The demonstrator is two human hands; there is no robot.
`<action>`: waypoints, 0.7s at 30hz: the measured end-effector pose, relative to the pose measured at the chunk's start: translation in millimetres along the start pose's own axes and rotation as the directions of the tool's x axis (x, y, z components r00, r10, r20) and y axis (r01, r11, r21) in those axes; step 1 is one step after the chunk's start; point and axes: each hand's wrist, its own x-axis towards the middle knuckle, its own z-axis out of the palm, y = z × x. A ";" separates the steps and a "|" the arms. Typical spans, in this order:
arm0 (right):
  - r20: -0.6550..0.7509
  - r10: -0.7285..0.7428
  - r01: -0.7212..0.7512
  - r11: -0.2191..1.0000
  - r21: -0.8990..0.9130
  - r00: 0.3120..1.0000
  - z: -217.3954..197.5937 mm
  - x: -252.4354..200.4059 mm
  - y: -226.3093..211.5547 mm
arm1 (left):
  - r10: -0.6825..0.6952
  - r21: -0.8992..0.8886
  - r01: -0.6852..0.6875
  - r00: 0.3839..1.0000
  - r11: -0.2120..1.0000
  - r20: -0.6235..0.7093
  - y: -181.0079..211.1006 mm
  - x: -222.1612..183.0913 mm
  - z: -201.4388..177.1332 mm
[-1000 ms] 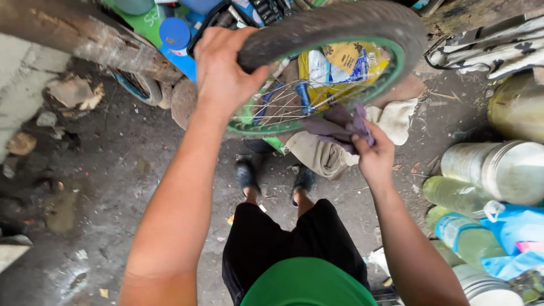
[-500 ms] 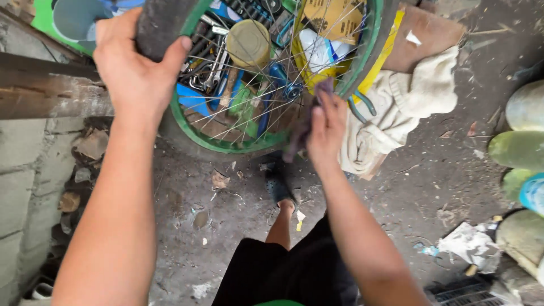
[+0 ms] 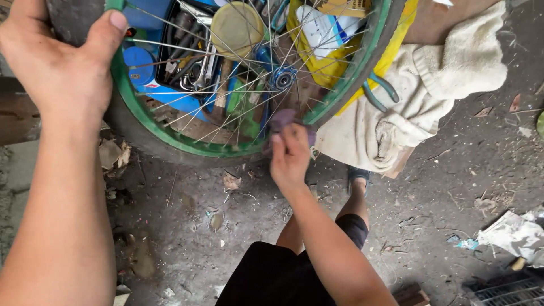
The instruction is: Cleaning a bicycle wheel by wiping the rim and spokes with a cloth in a workshop environment.
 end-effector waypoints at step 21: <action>0.029 -0.289 0.287 0.955 0.074 0.957 -41.1 82.5 28.2 | -0.029 0.052 0.031 0.999 0.998 -0.036 10.5 -19.2 -7.4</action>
